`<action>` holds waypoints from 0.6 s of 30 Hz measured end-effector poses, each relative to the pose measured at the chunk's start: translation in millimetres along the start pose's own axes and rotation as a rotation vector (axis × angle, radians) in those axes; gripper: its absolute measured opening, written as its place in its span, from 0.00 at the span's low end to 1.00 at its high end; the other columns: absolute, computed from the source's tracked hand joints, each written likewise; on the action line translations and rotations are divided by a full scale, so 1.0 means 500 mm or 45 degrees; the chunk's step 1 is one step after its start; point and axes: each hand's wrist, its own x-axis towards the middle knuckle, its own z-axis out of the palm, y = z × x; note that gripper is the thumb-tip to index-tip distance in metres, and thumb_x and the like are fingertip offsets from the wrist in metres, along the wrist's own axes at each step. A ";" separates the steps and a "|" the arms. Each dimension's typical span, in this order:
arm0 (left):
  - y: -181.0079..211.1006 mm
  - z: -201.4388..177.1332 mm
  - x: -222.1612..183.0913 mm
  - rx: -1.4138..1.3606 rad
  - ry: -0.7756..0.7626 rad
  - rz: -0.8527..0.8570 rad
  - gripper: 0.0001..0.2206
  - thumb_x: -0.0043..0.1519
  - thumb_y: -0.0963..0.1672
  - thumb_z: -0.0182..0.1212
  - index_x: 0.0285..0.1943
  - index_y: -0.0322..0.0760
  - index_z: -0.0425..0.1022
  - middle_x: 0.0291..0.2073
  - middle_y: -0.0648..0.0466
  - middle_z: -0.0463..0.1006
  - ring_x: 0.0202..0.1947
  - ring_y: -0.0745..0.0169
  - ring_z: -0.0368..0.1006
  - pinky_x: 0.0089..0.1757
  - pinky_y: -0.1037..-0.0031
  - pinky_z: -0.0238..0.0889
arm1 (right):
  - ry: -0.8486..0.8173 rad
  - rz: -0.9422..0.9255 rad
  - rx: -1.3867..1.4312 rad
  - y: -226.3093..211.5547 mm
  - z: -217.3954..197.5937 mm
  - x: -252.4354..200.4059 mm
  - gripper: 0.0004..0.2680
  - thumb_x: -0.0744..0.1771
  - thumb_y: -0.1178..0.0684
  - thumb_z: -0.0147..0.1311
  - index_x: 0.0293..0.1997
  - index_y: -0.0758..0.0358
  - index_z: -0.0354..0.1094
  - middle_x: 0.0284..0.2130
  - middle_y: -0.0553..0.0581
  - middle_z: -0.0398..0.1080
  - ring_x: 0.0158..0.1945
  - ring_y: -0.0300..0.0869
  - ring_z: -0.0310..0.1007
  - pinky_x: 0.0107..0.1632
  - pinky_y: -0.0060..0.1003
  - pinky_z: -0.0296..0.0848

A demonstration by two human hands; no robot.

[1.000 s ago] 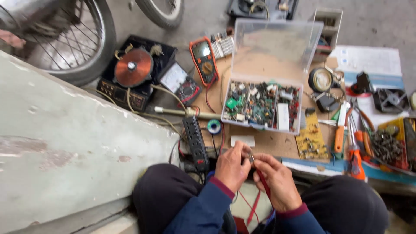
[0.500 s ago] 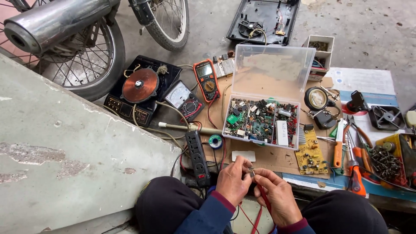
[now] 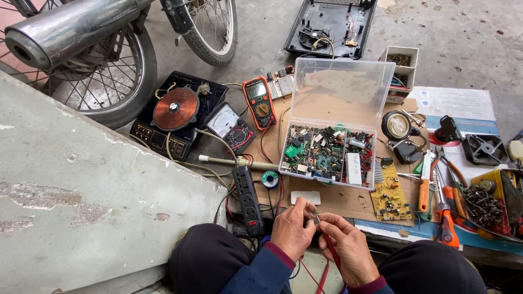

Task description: Searching for a specific electronic component in a storage bin and then inspecting it using multimeter probes.

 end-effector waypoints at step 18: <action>-0.001 0.006 0.026 -0.881 0.038 -0.336 0.10 0.60 0.37 0.68 0.50 0.33 0.82 0.34 0.53 0.84 0.32 0.68 0.78 0.38 0.77 0.75 | 0.024 0.047 -0.135 -0.030 0.022 -0.061 0.13 0.71 0.55 0.57 0.63 0.68 0.76 0.30 0.57 0.69 0.19 0.36 0.51 0.19 0.31 0.40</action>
